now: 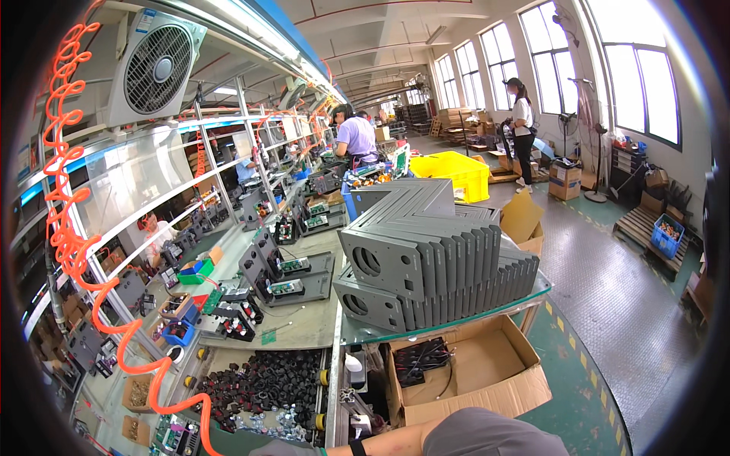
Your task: Installing circular components and internal hardware into a grey metal electronics chassis on an assembly line.
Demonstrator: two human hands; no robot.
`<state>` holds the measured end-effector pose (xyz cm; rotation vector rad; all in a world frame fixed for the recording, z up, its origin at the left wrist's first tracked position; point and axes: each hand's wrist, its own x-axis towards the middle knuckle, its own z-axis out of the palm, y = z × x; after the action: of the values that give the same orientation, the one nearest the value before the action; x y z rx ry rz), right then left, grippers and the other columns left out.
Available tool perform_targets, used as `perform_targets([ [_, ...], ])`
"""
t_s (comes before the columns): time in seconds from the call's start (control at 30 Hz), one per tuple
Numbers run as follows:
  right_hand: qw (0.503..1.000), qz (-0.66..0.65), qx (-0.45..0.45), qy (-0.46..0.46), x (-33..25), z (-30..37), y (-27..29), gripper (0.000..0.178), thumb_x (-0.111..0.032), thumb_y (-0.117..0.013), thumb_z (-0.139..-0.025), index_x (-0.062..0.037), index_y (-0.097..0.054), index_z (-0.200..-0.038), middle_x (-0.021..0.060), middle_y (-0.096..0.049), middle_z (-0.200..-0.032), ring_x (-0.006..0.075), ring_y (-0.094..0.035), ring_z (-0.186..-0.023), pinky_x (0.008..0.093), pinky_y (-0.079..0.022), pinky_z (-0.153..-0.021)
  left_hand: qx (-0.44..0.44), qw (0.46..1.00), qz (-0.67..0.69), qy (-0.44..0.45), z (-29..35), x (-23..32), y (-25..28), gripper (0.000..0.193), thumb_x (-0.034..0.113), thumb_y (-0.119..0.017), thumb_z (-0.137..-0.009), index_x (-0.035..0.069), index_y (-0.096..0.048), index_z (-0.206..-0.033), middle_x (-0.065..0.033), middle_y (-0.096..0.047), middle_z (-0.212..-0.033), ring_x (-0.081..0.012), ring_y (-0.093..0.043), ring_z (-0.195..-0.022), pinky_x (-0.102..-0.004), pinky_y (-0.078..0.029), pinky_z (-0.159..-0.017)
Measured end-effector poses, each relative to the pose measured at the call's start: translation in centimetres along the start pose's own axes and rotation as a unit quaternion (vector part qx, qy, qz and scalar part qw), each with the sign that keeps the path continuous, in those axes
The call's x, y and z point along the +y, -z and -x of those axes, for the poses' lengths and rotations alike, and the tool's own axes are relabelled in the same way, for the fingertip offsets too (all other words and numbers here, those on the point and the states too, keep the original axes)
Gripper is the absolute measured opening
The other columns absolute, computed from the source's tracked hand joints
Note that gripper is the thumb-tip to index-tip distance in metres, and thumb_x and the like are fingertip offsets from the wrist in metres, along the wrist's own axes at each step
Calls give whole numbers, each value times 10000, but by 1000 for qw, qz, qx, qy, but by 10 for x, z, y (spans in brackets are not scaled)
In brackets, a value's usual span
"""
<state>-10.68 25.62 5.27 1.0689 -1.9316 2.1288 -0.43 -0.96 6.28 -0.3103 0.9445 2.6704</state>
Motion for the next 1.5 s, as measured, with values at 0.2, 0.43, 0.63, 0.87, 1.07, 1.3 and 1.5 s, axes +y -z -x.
perform_targets([
  [0.2,999,-31,9,27,-11,1,-2,481,-287,-800,-788,-26,-627,-1153,-14,-613,-907,90,-510,-812,266,-453,-728,-1,1000,-2,-4,2,-1,-2,192,301,-486,-972,113,-520,-990,-18,-445,-788,-148,-402,-639,-265,-351,-501],
  [0.43,999,-43,-3,8,-9,2,-2,484,-270,-799,-784,-24,-625,-1164,-13,-606,-911,90,-505,-827,271,-456,-743,2,1000,-1,-7,6,-4,-3,197,306,-483,-976,113,-520,-997,-15,-443,-787,-145,-398,-637,-263,-350,-500],
  [0.63,1000,-8,5,12,-7,2,-3,397,-274,-793,-782,-44,-642,-1068,-14,-600,-852,90,-505,-782,278,-458,-718,3,1000,-1,-11,8,-6,-5,202,309,-480,-980,113,-519,-1003,-12,-441,-787,-141,-394,-634,-261,-349,-500],
  [0.87,1000,11,10,14,-4,2,-2,363,-276,-791,-780,-57,-644,-1029,-11,-593,-820,92,-503,-750,284,-454,-687,6,1000,0,-14,10,-8,-7,207,313,-477,-985,113,-519,-1010,-8,-439,-787,-137,-391,-632,-258,-349,-500],
  [1.07,1000,14,12,14,-3,0,-1,352,-267,-798,-775,-53,-640,-1006,8,-589,-792,98,-503,-723,297,-453,-658,10,1000,0,-16,12,-9,-8,211,317,-474,-988,113,-518,-1016,-5,-438,-786,-134,-387,-630,-256,-348,-500],
  [1.3,999,31,17,25,-5,-1,1,328,-243,-810,-777,-26,-633,-946,29,-622,-827,116,-536,-741,300,-463,-667,18,1000,0,-17,13,-10,-12,216,321,-471,-993,112,-517,-1023,-2,-436,-786,-130,-383,-627,-254,-347,-500],
  [1.5,998,-1,20,60,1,-2,2,313,-232,-798,-793,-30,-634,-967,17,-619,-833,106,-518,-739,292,-457,-667,17,1000,1,-21,14,-12,-15,220,325,-469,-997,112,-517,-1030,1,-434,-785,-127,-380,-625,-252,-347,-499],
])
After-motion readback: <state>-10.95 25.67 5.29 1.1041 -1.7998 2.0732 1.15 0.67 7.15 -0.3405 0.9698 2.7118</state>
